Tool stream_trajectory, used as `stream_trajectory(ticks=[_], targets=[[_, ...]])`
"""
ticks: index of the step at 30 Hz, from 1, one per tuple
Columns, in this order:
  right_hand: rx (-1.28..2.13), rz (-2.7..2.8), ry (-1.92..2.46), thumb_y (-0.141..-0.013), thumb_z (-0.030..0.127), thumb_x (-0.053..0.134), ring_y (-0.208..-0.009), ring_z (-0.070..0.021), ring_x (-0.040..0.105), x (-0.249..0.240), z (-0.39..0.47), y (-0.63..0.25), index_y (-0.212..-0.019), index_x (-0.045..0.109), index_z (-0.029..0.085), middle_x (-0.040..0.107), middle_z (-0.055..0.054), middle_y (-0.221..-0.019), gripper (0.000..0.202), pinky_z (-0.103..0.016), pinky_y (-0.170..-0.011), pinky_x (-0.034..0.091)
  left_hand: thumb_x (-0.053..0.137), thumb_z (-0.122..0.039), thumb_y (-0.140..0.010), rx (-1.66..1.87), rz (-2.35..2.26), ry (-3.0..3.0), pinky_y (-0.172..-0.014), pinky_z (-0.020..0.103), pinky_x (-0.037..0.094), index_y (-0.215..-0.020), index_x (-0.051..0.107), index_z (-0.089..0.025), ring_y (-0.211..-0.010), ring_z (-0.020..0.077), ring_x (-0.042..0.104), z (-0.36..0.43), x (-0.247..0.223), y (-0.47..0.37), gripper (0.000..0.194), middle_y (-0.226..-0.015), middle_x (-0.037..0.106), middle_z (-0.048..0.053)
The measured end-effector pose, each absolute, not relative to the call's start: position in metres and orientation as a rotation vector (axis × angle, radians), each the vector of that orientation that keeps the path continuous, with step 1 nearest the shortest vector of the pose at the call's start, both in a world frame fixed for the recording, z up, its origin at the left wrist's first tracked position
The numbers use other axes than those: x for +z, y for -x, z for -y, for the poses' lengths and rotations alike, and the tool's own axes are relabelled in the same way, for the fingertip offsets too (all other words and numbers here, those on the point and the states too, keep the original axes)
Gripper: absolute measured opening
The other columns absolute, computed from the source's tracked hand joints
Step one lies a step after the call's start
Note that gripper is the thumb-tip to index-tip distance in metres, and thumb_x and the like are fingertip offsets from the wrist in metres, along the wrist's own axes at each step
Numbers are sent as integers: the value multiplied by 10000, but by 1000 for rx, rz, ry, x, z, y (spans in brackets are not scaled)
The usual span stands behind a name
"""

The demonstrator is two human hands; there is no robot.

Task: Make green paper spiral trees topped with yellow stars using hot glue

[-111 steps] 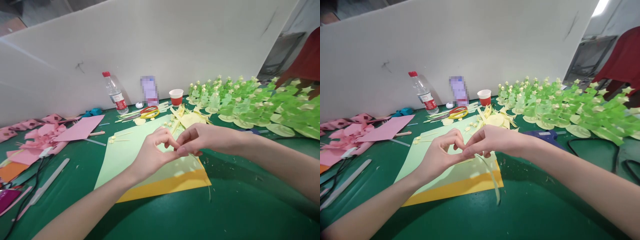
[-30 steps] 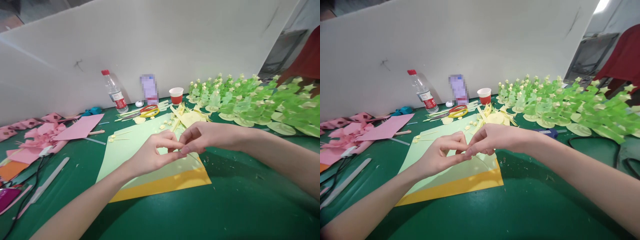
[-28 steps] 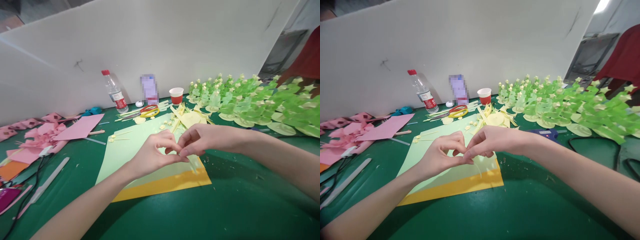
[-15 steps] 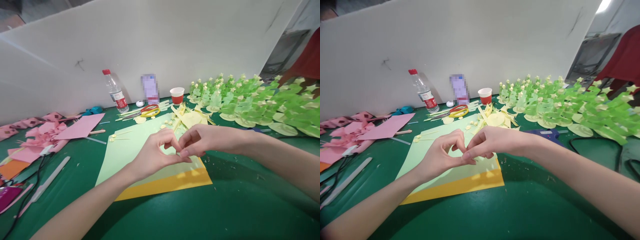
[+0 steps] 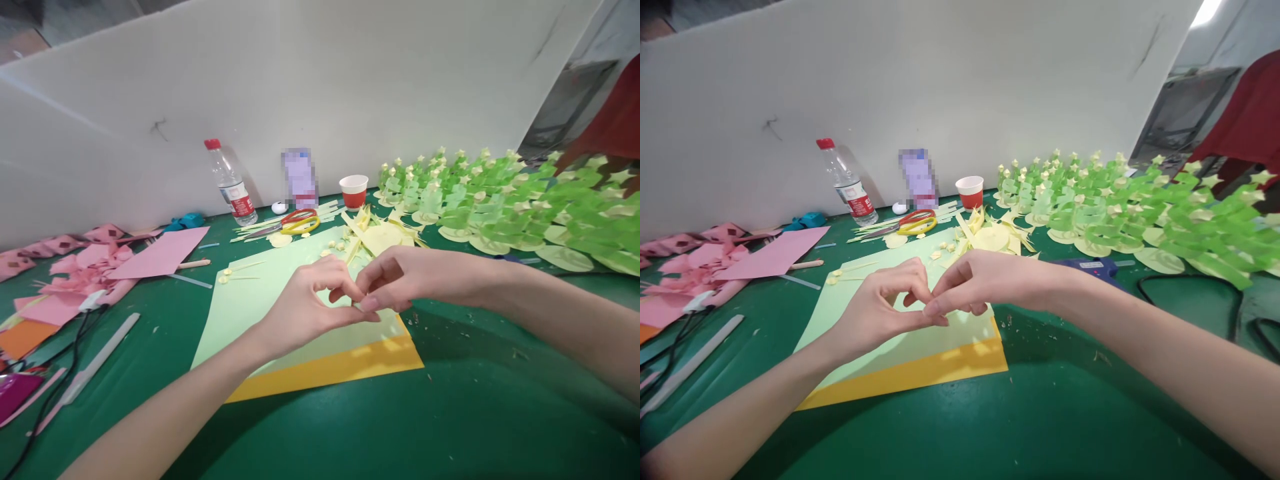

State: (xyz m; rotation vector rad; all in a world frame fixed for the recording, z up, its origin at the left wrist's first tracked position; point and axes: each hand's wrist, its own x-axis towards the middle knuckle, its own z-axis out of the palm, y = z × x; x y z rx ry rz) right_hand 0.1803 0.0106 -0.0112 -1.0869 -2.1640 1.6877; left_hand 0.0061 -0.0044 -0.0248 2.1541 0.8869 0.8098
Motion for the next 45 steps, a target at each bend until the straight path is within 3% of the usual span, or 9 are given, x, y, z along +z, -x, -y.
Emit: stream_trajectory(ticks=[5,11,16,18,21,32,45], targets=[[1705,2074,1070,-677,358,601,-563,-76,322,-12,-8,-178,-665,598,177,478,29,-632,181,-236,-493,224,712,-159,-590,898,-1019,-2060,-546,223,307,-496,424,-164,-579,92,369,8,-26,-11,303,-558,397,-61],[1705,2061,1010,-715,321,558,-547,-69,318,-16,-5,-173,-610,521,163,438,43,-586,193,-234,-503,231,729,-181,-575,906,-1084,-2091,-529,214,300,-484,389,-162,-566,88,360,11,-27,-13,352,-549,366,-67],[1669,2102,1069,-707,265,546,-513,-66,300,-15,-8,-177,-616,546,166,406,50,-547,134,-235,-478,214,726,-161,-587,856,-965,-2158,-569,229,352,-549,529,-166,-598,100,417,10,-26,-11,201,-578,461,-53],[1647,2123,1095,-703,298,556,-496,-67,298,-14,-11,-182,-591,540,168,368,57,-513,172,-237,-473,209,715,-144,-604,807,-870,-2206,-611,244,379,-646,629,-181,-648,113,458,7,-24,-9,102,-640,521,-31],[1650,2163,1076,-705,333,561,-498,-74,317,-14,-16,-188,-600,545,174,351,58,-498,191,-238,-486,233,675,-131,-653,765,-778,-2227,-658,259,402,-729,686,-199,-717,130,500,4,-23,-5,103,-716,576,-2],[1622,2298,1108,-708,374,563,-542,-77,330,-10,-15,-188,-697,576,179,389,40,-586,196,-229,-491,244,625,-196,-722,636,-774,-2190,-704,253,410,-827,694,-237,-780,131,520,-1,-23,-1,132,-787,587,3],[1663,2346,1034,-681,379,591,-569,-75,348,-6,-12,-187,-734,600,166,467,24,-651,220,-229,-497,251,647,-83,-681,773,-559,-2396,-667,233,417,-711,669,-165,-720,112,495,3,-20,-1,90,-703,562,5]])
